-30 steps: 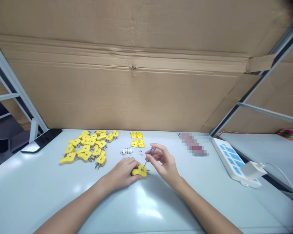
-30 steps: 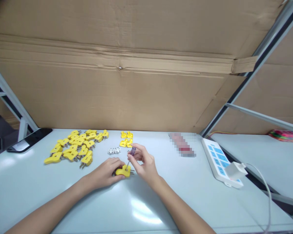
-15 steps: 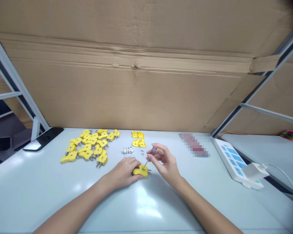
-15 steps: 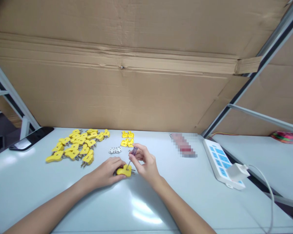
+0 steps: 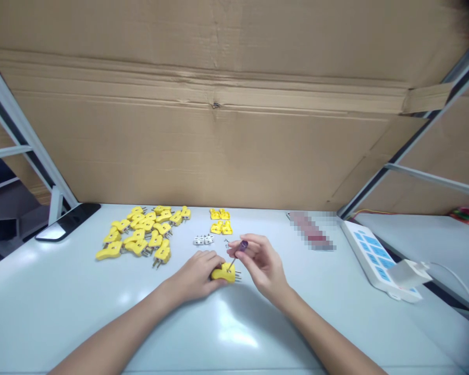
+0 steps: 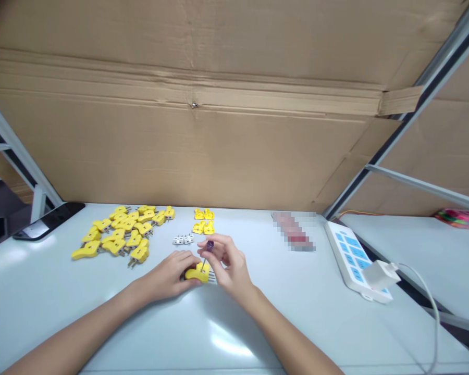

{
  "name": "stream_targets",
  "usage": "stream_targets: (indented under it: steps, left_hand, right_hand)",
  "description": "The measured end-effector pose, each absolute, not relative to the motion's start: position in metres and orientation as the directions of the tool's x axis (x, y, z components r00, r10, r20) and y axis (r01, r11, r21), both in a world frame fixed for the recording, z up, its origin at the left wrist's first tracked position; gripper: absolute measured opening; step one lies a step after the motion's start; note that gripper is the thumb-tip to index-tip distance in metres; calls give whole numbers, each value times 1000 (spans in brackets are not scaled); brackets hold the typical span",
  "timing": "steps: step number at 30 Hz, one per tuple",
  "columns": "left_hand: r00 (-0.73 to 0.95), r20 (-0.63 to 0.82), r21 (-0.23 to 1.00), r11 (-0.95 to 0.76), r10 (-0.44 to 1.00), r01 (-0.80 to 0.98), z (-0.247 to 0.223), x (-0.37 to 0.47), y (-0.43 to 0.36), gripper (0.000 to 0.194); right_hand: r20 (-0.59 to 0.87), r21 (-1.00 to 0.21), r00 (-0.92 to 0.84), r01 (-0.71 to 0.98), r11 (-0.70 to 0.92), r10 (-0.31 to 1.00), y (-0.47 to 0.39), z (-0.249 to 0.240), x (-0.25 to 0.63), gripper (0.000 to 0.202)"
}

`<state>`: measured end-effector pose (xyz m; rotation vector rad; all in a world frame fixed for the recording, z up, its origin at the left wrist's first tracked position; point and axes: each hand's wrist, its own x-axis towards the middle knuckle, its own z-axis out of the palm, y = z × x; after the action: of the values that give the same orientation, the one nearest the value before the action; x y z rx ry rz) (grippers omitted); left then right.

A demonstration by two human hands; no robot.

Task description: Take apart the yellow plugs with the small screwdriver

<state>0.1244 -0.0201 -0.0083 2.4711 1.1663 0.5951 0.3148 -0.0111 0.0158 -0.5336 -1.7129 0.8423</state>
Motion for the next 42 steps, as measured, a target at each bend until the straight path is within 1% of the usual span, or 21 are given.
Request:
stream_targets:
  steps: [3, 6, 9, 12, 16, 19, 21, 25, 27, 30, 33, 35, 39, 42]
  left_hand:
    - [581, 225, 462, -611, 782, 642, -9, 124, -20, 14]
    - [588, 226, 459, -617, 777, 639, -9, 124, -19, 15]
    - [580, 233, 460, -614, 781, 642, -9, 124, -19, 15]
    - [577, 234, 461, -611, 783, 643, -9, 125, -19, 15]
    - [573, 238, 467, -610, 784, 641, -9, 125, -20, 16]
    - [575, 235, 469, -610, 783, 639, -8, 125, -20, 16]
    - [581, 230, 465, -612, 781, 640, -8, 125, -20, 16]
    - [579, 228, 462, -611, 783, 643, -8, 124, -20, 16]
    - [575, 236, 464, -611, 783, 641, -9, 124, -20, 17]
    - [575, 240, 466, -613, 782, 639, -9, 124, -19, 17]
    - [573, 244, 463, -613, 782, 640, -9, 125, -19, 16]
    - [573, 245, 464, -614, 782, 639, -9, 125, -20, 15]
    - [579, 233, 460, -614, 781, 642, -9, 125, -20, 14]
    - [577, 227, 452, -609, 785, 652, -8, 125, -20, 15]
  right_hand:
    - [626, -764, -294, -45, 643, 723, -9, 14, 314, 20]
    - [671, -724, -193, 37, 689, 716, -7, 11, 312, 24]
    - [699, -702, -117, 76, 708, 705, -5, 11, 311, 20]
    - [661, -733, -185, 48, 679, 727, -5, 13, 312, 19]
    - [614, -772, -289, -23, 636, 735, -6, 15, 315, 29]
    - [611, -771, -320, -34, 636, 724, -5, 14, 316, 27]
    - [638, -743, -293, 9, 669, 712, -5, 12, 315, 25]
    - [713, -670, -181, 105, 734, 677, -3, 8, 311, 24]
    - [702, -682, -186, 104, 724, 688, -3, 6, 311, 28]
    - [662, -726, -238, 36, 687, 711, -4, 7, 312, 35]
    - [629, -753, -294, -1, 658, 720, -6, 8, 313, 32]
    - [632, -746, -297, 19, 666, 716, -6, 8, 313, 29]
    - [710, -667, -185, 136, 733, 680, -2, 7, 312, 26]
    - [716, -660, -172, 150, 736, 677, -1, 5, 312, 29]
